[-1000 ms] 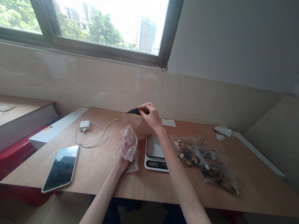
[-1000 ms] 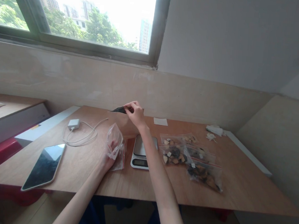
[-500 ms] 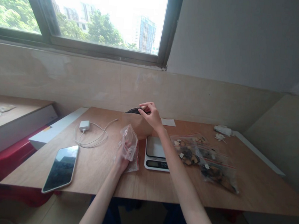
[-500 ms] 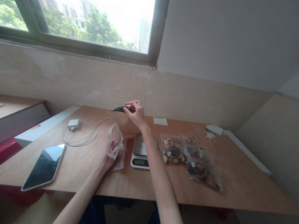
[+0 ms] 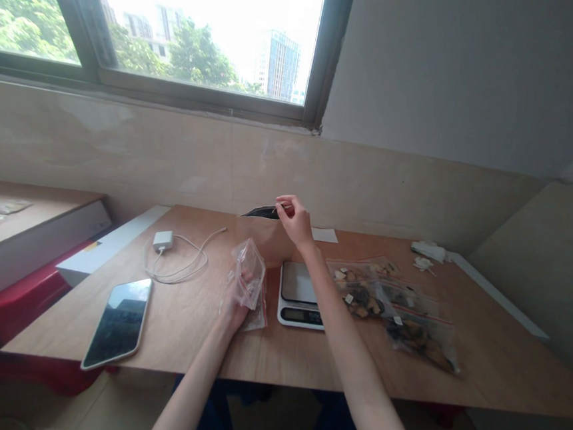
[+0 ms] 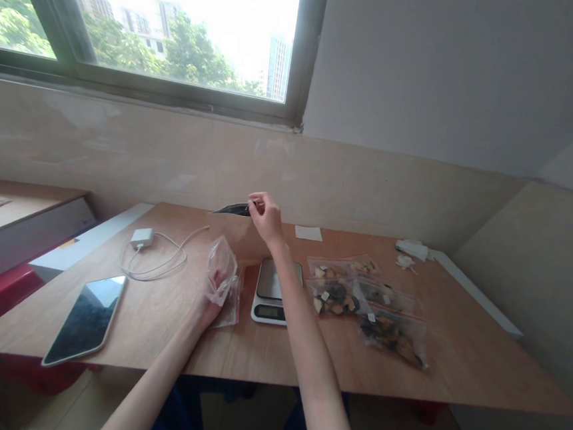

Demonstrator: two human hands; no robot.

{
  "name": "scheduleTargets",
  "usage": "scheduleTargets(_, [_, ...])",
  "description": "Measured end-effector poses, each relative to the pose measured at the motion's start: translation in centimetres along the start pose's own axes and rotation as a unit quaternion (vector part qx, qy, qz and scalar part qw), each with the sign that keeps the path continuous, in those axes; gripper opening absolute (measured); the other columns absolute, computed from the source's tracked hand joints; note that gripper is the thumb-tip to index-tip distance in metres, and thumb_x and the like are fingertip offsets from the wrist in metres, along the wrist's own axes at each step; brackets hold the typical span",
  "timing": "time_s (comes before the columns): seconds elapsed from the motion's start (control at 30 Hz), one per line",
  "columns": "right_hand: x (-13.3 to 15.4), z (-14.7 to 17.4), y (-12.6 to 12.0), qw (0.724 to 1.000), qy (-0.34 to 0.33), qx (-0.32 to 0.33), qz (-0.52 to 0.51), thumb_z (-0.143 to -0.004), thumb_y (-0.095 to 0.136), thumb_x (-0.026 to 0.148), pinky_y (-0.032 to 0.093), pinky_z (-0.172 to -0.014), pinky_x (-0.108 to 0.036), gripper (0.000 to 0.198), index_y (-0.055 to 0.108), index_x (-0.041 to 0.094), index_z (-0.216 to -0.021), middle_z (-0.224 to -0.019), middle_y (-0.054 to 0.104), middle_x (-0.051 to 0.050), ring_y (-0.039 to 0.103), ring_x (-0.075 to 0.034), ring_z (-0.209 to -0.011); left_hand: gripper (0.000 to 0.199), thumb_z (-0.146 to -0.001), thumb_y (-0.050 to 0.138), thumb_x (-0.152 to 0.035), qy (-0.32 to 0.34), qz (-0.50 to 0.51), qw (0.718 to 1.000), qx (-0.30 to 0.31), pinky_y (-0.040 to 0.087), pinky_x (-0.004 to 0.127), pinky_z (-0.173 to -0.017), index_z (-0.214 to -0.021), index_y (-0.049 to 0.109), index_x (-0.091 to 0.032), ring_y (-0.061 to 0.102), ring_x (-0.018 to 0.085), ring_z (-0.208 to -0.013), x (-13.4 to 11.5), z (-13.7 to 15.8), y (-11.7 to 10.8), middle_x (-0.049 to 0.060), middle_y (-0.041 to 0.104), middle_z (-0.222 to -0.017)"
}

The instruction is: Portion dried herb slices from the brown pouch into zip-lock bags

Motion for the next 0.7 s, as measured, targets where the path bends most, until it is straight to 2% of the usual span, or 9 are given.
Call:
scheduleTargets(0.1, [0.4, 0.2, 0.5, 0.997, -0.017, 0.013, 0.069, -0.083, 0.050, 0.030, 0.046, -0.071, -0.026, 0.016, 0.056, 0.017, -0.093, -0.087, 0.059, -0.005, 0.057, -0.014, -0.074, 0.015, -0.079, 0.052, -0.024, -0.008, 0.021, 0.999, -0.029, 0.050, 0.024, -0.064, -0.092, 0.057, -0.019, 0.060, 0.012, -0.067, 0.0, 0.0, 0.1, 0.003, 0.063, -0.086])
scheduleTargets(0.27, [1.6, 0.8, 0.9, 0.979, -0.034, -0.010, 0.202, -0.086, 0.049, 0.028, 0.037, -0.088, -0.035, 0.021, 0.054, 0.016, -0.103, -0.107, 0.055, -0.011, 0.051, -0.022, -0.101, 0.020, -0.077, 0.053, -0.024, -0.002, 0.018, 1.000, -0.011, 0.050, 0.024, -0.062, -0.096, 0.056, -0.018, 0.060, 0.011, -0.062, 0.1, 0.0, 0.4, 0.002, 0.062, -0.081])
scheduleTargets(0.37, [2.5, 1.4, 0.5, 0.971, -0.023, -0.039, 0.234, -0.087, 0.046, 0.029, 0.034, -0.090, -0.036, 0.022, 0.055, 0.018, -0.103, -0.112, 0.053, -0.010, 0.047, -0.023, -0.105, 0.023, -0.077, 0.053, -0.025, 0.002, 0.011, 1.000, 0.000, 0.049, 0.024, -0.060, -0.099, 0.056, -0.018, 0.059, 0.011, -0.060, 0.2, 0.0, 0.3, 0.002, 0.063, -0.079])
scheduleTargets(0.43, [3.1, 2.0, 0.2, 0.973, -0.005, -0.042, 0.226, -0.088, 0.044, 0.030, 0.034, -0.090, -0.035, 0.020, 0.057, 0.018, -0.098, -0.108, 0.054, -0.009, 0.048, -0.021, -0.103, 0.025, -0.078, 0.053, -0.029, 0.008, -0.002, 1.000, 0.006, 0.049, 0.025, -0.059, -0.100, 0.056, -0.018, 0.059, 0.011, -0.059, 0.2, 0.0, 0.2, 0.002, 0.063, -0.080])
scheduleTargets(0.5, [3.5, 3.1, 0.2, 0.982, 0.026, 0.000, 0.187, -0.090, 0.039, 0.034, 0.035, -0.087, -0.033, 0.024, 0.057, 0.019, -0.091, -0.098, 0.058, -0.007, 0.051, -0.019, -0.096, 0.027, -0.078, 0.053, -0.032, 0.015, -0.015, 1.000, 0.015, 0.049, 0.025, -0.057, -0.100, 0.057, -0.018, 0.059, 0.012, -0.059, 0.2, 0.0, 0.2, 0.002, 0.064, -0.080])
scheduleTargets(0.57, [3.6, 4.7, 0.3, 0.985, 0.084, 0.079, 0.129, -0.089, 0.038, 0.042, 0.039, -0.079, -0.029, 0.029, 0.055, 0.018, -0.092, -0.089, 0.061, -0.005, 0.054, -0.017, -0.086, 0.027, -0.077, 0.054, -0.034, 0.027, -0.025, 0.999, 0.025, 0.049, 0.026, -0.058, -0.099, 0.058, -0.018, 0.060, 0.013, -0.062, 0.2, 0.0, 0.3, 0.003, 0.065, -0.082])
scheduleTargets(0.63, [3.3, 6.5, 0.6, 0.971, 0.151, 0.163, 0.084, -0.084, 0.046, 0.048, 0.041, -0.069, -0.027, 0.032, 0.054, 0.019, -0.094, -0.082, 0.062, -0.003, 0.057, -0.016, -0.076, 0.028, -0.077, 0.054, -0.035, 0.042, -0.037, 0.998, 0.036, 0.050, 0.027, -0.064, -0.098, 0.059, -0.018, 0.062, 0.015, -0.069, 0.2, 0.0, 0.4, 0.004, 0.066, -0.087])
scheduleTargets(0.7, [2.9, 8.1, 0.8, 0.959, 0.196, 0.197, 0.058, -0.079, 0.053, 0.045, 0.041, -0.065, -0.026, 0.028, 0.055, 0.019, -0.089, -0.076, 0.062, -0.001, 0.057, -0.016, -0.070, 0.030, -0.078, 0.052, -0.037, 0.053, -0.049, 0.996, 0.043, 0.050, 0.030, -0.072, -0.098, 0.060, -0.017, 0.063, 0.017, -0.079, 0.2, 0.0, 0.6, 0.007, 0.066, -0.093])
Point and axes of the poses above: each hand's wrist, its own z-axis away from the middle knuckle, its own y-axis out of the palm, x = y × z, the point moved 2 cm from there along -z, towards the middle knuckle
